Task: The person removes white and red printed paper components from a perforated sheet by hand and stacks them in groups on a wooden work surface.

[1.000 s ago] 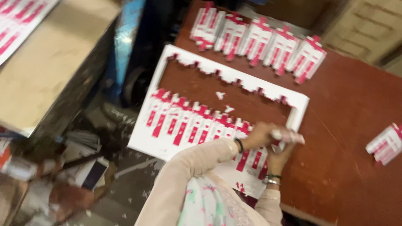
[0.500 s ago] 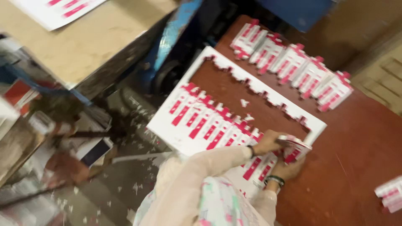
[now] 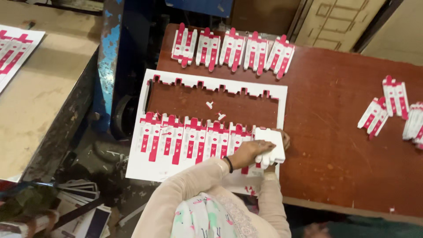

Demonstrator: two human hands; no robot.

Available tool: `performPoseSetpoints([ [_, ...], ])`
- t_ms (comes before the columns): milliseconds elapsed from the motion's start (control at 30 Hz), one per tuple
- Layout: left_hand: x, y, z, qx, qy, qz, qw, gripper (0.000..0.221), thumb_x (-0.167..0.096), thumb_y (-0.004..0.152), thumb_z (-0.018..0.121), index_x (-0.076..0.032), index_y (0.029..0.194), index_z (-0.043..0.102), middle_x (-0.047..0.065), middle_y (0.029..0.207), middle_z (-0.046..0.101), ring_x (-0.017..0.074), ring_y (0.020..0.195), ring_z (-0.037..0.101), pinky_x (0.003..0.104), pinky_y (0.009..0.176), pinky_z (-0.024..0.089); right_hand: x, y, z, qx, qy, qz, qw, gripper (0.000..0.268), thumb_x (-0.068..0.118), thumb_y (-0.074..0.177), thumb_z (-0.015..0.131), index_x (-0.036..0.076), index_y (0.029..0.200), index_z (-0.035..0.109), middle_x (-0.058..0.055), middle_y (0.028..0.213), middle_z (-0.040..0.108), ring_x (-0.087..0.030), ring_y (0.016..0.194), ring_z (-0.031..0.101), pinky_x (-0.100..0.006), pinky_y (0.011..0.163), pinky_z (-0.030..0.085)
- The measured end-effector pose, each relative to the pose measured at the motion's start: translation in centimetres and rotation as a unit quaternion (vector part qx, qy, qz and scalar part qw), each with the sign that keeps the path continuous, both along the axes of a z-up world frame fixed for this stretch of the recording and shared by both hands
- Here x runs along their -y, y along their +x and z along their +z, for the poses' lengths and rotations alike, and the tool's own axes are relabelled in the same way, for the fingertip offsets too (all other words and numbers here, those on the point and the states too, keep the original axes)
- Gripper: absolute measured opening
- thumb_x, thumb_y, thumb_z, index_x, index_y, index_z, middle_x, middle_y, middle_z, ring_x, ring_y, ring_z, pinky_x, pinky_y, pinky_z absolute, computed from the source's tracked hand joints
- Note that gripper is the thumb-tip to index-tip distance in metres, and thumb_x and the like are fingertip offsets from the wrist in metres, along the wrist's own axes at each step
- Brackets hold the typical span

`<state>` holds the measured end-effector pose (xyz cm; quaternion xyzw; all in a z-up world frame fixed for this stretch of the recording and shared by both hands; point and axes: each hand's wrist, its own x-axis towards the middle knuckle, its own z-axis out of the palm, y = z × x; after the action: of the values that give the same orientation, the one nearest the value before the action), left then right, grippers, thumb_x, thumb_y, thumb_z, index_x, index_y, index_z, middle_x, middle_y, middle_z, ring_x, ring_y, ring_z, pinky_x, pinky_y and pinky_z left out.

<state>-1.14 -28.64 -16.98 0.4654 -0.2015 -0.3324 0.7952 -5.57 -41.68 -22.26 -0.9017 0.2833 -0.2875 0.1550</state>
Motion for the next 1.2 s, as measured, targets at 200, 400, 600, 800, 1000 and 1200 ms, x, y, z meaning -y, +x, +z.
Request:
performPoseSetpoints([
  [200, 0.7, 5.0, -1.9, 0.329, 0.272, 0.108, 0.898, 0.042, -0.018, 0.079, 0.081, -0.008, 0.119, 0.075, 0.011, 0.103, 0.078, 0.0216, 0.09, 0.074, 0.03, 0.078, 0.06, -0.6, -0.4, 3.8, -0.197, -0.122, 0.099, 0.968, 0.058, 0.029, 0.077, 0.09, 0.011, 0.123, 0.059, -0.01, 0.131, 0.05, -0.033, 0.125, 0.045, -0.051, 0.107, 0.035],
  [400, 1.6, 10.8, -5.8, 0.034, 0.081, 0.16, 0.983, 0.03, -0.019, 0.092, 0.078, -0.004, 0.118, 0.075, 0.002, 0.097, 0.08, 0.0125, 0.086, 0.075, 0.03, 0.076, 0.061, 2.5, -1.6, 7.7, -0.468, -0.319, 0.232, 0.791, 0.062, 0.022, 0.079, 0.088, 0.014, 0.13, 0.054, -0.008, 0.141, 0.042, -0.032, 0.133, 0.037, -0.051, 0.114, 0.029],
  [600, 5.4, 13.9, -11.1, -0.15, 0.047, 0.216, 0.964, 0.024, -0.013, 0.091, 0.078, 0.0, 0.112, 0.074, 0.004, 0.097, 0.077, 0.0121, 0.08, 0.071, 0.03, 0.072, 0.058, 12.0, -10.8, 15.3, -0.636, -0.436, 0.338, 0.54, 0.069, 0.016, 0.08, 0.086, 0.018, 0.138, 0.048, -0.005, 0.152, 0.035, -0.03, 0.142, 0.03, -0.051, 0.12, 0.023],
  [800, 6.8, 10.3, -5.7, 0.24, 0.187, 0.143, 0.942, 0.016, -0.013, 0.088, 0.074, -0.007, 0.102, 0.078, 0.008, 0.095, 0.079, 0.0196, 0.082, 0.072, 0.036, 0.071, 0.058, 17.7, -13.6, 16.5, -0.68, -0.445, 0.339, 0.475, 0.083, 0.014, 0.08, 0.085, 0.024, 0.149, 0.04, -0.001, 0.164, 0.023, -0.027, 0.151, 0.019, -0.051, 0.128, 0.015],
  [1000, 6.6, 4.8, -1.7, 0.571, 0.122, 0.049, 0.81, 0.034, -0.018, 0.065, 0.074, -0.005, 0.097, 0.074, 0.015, 0.08, 0.073, 0.0329, 0.066, 0.07, 0.042, 0.054, 0.054, 19.8, -13.1, 12.5, -0.649, -0.351, 0.278, 0.615, 0.106, 0.021, 0.073, 0.087, 0.031, 0.156, 0.022, 0.001, 0.171, 0.004, -0.036, 0.159, 0.002, -0.055, 0.13, 0.014],
  [1200, 1.1, 10.1, -7.3, -0.281, -0.009, 0.376, 0.883, 0.023, -0.014, 0.088, 0.073, 0.004, 0.103, 0.073, 0.011, 0.092, 0.078, 0.0183, 0.075, 0.077, 0.035, 0.067, 0.063, 18.3, -17.5, 12.2, -0.683, -0.376, 0.255, 0.572, 0.116, 0.017, 0.069, 0.089, 0.027, 0.159, 0.017, -0.008, 0.174, 0.004, -0.039, 0.16, 0.009, -0.055, 0.131, 0.015],
])
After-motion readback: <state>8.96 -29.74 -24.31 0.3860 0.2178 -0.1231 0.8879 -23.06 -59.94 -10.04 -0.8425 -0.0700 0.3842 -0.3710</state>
